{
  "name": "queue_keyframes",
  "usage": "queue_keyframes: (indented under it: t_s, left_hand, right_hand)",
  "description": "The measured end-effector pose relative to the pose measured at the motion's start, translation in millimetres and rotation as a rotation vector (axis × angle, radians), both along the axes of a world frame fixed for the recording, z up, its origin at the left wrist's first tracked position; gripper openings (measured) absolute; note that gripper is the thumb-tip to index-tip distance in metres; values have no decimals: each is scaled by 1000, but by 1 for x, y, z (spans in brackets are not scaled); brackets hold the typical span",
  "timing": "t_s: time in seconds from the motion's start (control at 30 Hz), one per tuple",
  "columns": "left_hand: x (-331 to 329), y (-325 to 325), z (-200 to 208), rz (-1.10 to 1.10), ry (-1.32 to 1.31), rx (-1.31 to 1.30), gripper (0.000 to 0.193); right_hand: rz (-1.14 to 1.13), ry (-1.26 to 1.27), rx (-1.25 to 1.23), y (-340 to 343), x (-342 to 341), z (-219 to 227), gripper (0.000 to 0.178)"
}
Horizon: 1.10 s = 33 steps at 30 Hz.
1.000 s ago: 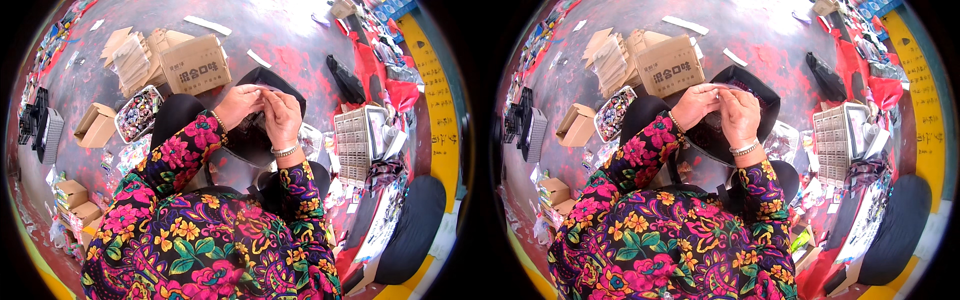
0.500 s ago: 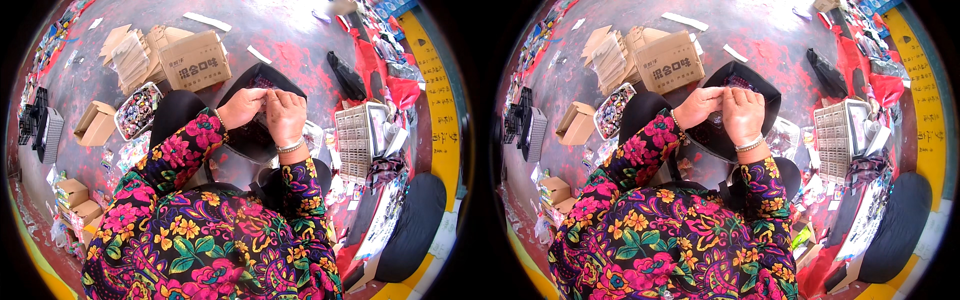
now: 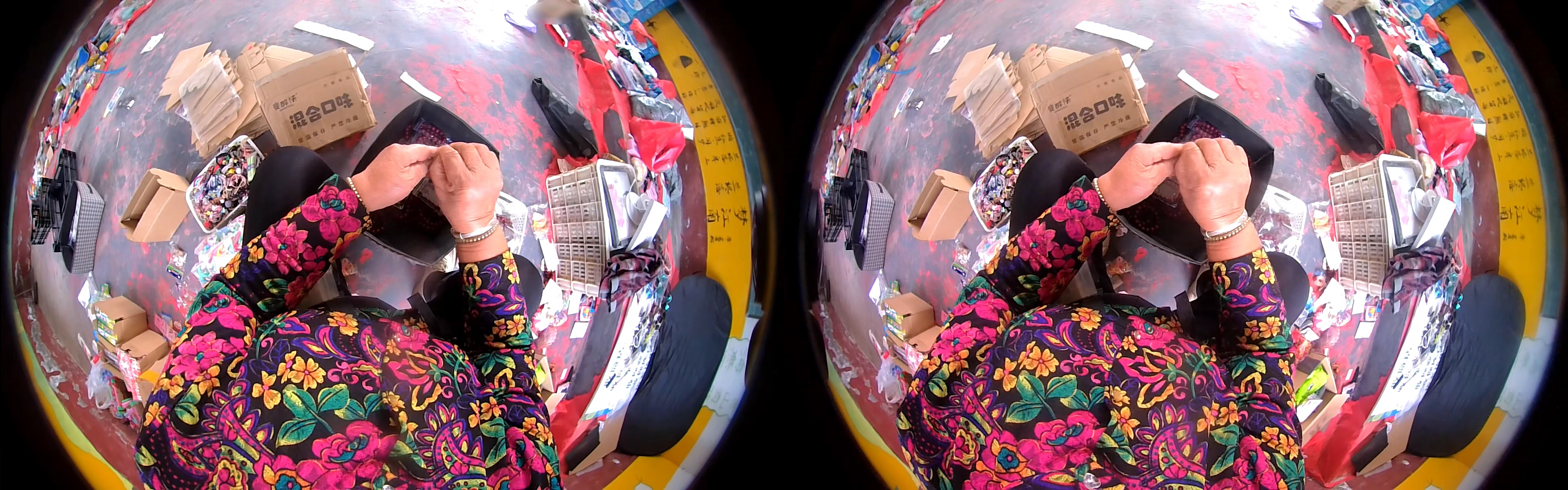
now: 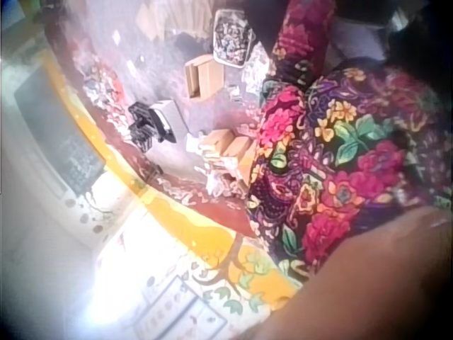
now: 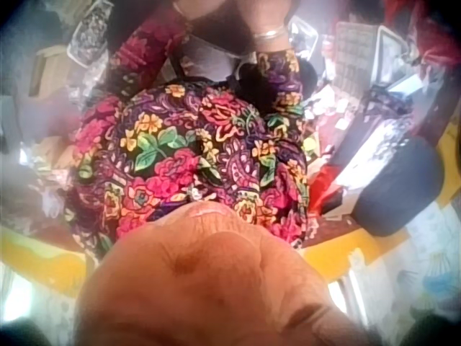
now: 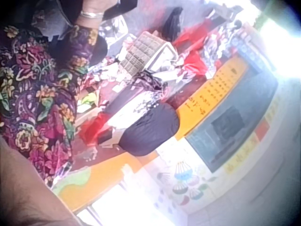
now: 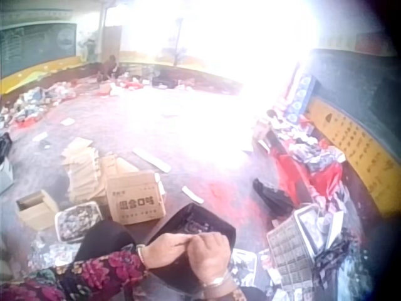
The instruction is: The person sits on the floor and packs red beaded bracelets into small clear plastic bags. They seal each bag and place it into a black container, repeating the process with multiple bracelets.
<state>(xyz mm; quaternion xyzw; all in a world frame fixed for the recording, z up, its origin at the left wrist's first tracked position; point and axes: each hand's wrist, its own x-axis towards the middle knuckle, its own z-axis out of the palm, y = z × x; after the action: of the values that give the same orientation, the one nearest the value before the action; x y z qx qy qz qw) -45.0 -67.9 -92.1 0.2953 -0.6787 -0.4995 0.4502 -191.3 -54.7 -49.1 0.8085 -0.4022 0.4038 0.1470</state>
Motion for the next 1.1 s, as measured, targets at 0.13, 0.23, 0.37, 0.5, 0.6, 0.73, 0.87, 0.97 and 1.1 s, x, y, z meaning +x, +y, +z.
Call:
queue_keyframes:
  t_s: [0.13, 0.23, 0.37, 0.5, 0.6, 0.73, 0.87, 0.97, 1.1]
  left_hand:
    - [3, -1, 1, -94, 2, 155, 26]
    - [3, -2, -4, -82, -36, 140, 26]
    - [3, -3, -11, -120, 112, 328, 25]
    - [7, -2, -2, -87, 289, 552, 26]
    - [7, -4, -5, -129, 391, 578, 28]
    - [4, -1, 5, -91, 373, 562, 29]
    - [5, 1, 6, -43, 198, 338, 26]
    - [3, 1, 3, 60, -26, 29, 22]
    - [0, 3, 7, 99, -162, -63, 22]
  right_hand:
    - [-8, -99, -36, -4, -1, -5, 12]
    - [-43, -184, 35, -3, -2, -5, 12]
    - [-156, -388, 174, -7, -16, 4, 9]
    - [-101, -549, 286, -9, -34, 9, 8]
    - [-3, -370, 264, 2, -18, 11, 8]
    - [-23, -186, 233, 11, 3, 3, 12]
    - [-78, -117, 261, 8, 5, -3, 16]
    - [-131, -159, 284, 8, 6, -5, 13]
    - [-125, -97, 208, 8, 4, -10, 8]
